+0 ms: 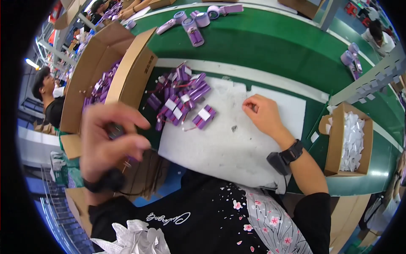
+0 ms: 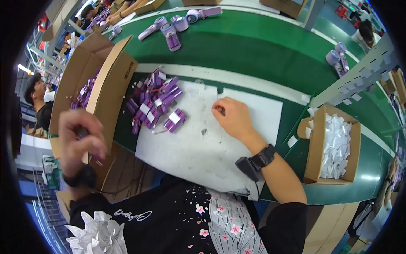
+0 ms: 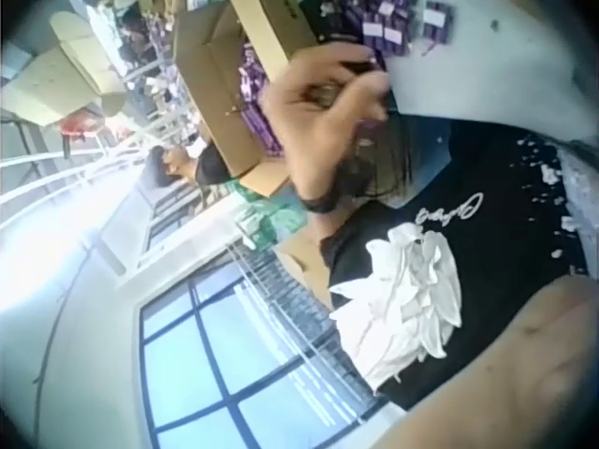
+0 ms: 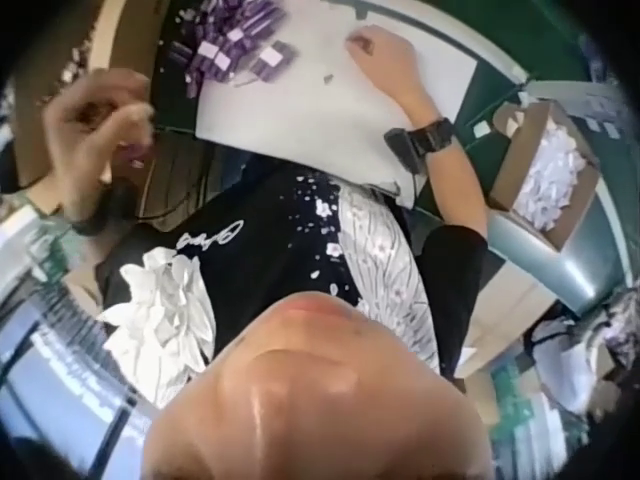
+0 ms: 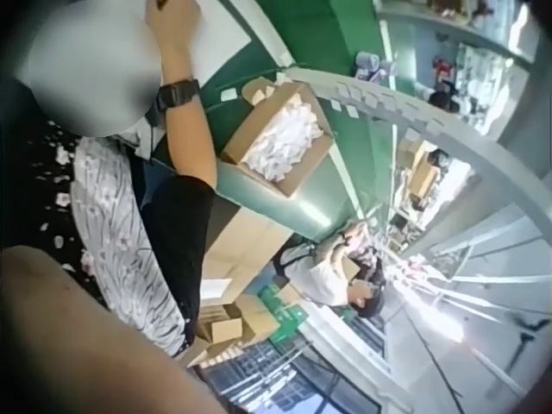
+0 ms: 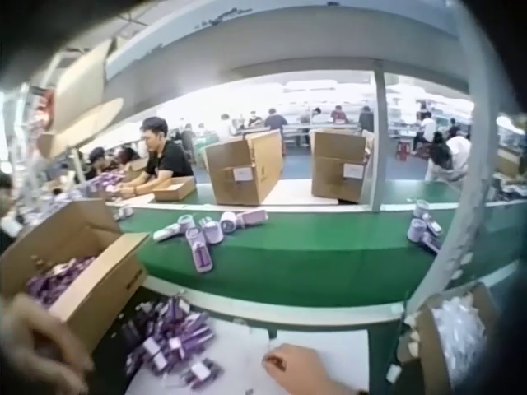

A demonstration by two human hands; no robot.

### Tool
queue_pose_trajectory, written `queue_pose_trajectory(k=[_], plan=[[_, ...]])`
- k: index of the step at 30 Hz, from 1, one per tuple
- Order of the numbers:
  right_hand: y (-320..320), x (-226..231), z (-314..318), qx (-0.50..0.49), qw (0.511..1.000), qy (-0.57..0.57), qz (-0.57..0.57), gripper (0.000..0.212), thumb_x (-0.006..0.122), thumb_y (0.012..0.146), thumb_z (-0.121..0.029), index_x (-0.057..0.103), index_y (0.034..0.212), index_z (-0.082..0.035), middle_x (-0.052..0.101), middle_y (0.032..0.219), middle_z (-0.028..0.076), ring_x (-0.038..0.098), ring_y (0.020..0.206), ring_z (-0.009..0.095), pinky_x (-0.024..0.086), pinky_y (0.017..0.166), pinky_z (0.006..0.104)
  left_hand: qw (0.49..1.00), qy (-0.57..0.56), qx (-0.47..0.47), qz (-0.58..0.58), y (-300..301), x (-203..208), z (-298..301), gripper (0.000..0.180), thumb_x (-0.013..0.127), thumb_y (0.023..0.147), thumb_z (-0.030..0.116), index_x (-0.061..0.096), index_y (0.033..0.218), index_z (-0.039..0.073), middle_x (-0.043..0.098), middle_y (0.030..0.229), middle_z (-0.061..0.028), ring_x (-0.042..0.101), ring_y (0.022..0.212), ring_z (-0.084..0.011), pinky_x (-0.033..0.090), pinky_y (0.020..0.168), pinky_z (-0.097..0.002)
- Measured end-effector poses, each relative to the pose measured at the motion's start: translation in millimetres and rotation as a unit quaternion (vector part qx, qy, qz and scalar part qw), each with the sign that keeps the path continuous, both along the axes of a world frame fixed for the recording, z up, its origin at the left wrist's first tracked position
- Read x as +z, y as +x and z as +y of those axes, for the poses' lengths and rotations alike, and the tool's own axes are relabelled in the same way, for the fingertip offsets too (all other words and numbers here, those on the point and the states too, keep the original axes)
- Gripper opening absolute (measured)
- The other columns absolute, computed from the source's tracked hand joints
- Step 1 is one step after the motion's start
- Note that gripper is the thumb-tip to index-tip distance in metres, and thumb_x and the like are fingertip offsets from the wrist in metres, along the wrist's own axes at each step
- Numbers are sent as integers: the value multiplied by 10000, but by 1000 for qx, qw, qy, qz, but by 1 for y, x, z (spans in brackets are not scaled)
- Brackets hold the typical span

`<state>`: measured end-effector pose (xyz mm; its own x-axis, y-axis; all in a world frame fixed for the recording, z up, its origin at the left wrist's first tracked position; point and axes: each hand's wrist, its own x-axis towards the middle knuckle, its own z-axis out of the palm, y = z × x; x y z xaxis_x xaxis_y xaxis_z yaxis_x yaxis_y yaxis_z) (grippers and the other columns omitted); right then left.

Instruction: The person connects a battery pack to a circuit board inside a fan housing, tests the connection by lighting an LED, and fits the components into the handle. They then set the assembly aside and retrieve more battery packs from a box to repeat the process.

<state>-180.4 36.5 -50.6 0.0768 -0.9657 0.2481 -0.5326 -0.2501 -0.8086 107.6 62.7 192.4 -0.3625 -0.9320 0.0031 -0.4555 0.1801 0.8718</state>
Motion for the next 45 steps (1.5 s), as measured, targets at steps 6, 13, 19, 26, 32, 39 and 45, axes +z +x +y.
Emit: queue_pose_trajectory(k=[6,13,19,26,32,39,45], plan=[[13,5,-7,8,999,-39,-7,89,680,792,-126,676,823,-42,607,717,65,536,576,169,432,546,298,958,271,-54,79,-52,-120,18,163,650,846,72,607,969,-25,584,637,-96,612,474,-203,488,441,-297],[6,-2,-1,-14,1000,-6,-16,94,689,783,-119,677,829,-38,588,696,70,498,553,173,412,535,303,851,408,66,324,-82,-212,-31,363,637,887,113,505,1210,11,659,928,-143,658,663,-208,530,522,-341],[5,4,4,-11,1000,15,-2,95,695,777,-110,676,832,-34,575,685,69,485,545,173,410,535,305,914,264,106,288,-65,-222,-30,395,631,902,140,467,1243,29,648,1068,-159,667,745,-221,550,554,-353],[1,4,2,-47,996,72,-8,91,673,810,-107,672,857,-30,614,690,59,566,567,141,452,536,275,819,410,93,390,-112,-201,-28,266,627,920,184,525,1121,44,630,869,-101,649,698,-210,555,573,-364],[-41,52,-10,-111,937,220,-248,158,646,869,-121,648,983,-11,602,701,31,536,578,89,409,506,212,732,468,-24,494,-170,-219,-49,169,614,929,204,529,962,62,539,696,-51,591,603,-205,543,586,-387],[-60,87,-106,-171,975,74,-122,244,648,886,-159,633,1078,-11,627,822,21,566,684,88,426,550,214,707,456,61,538,-159,-234,-59,216,632,902,158,497,1016,34,541,748,-79,590,652,-201,520,607,-347],[-91,27,-261,-134,946,-37,293,588,703,789,-283,516,1284,-26,581,1201,176,585,1047,294,485,875,387,782,317,91,529,-162,-236,-68,336,579,888,36,424,1185,64,558,895,-99,598,822,-205,504,740,-336]])
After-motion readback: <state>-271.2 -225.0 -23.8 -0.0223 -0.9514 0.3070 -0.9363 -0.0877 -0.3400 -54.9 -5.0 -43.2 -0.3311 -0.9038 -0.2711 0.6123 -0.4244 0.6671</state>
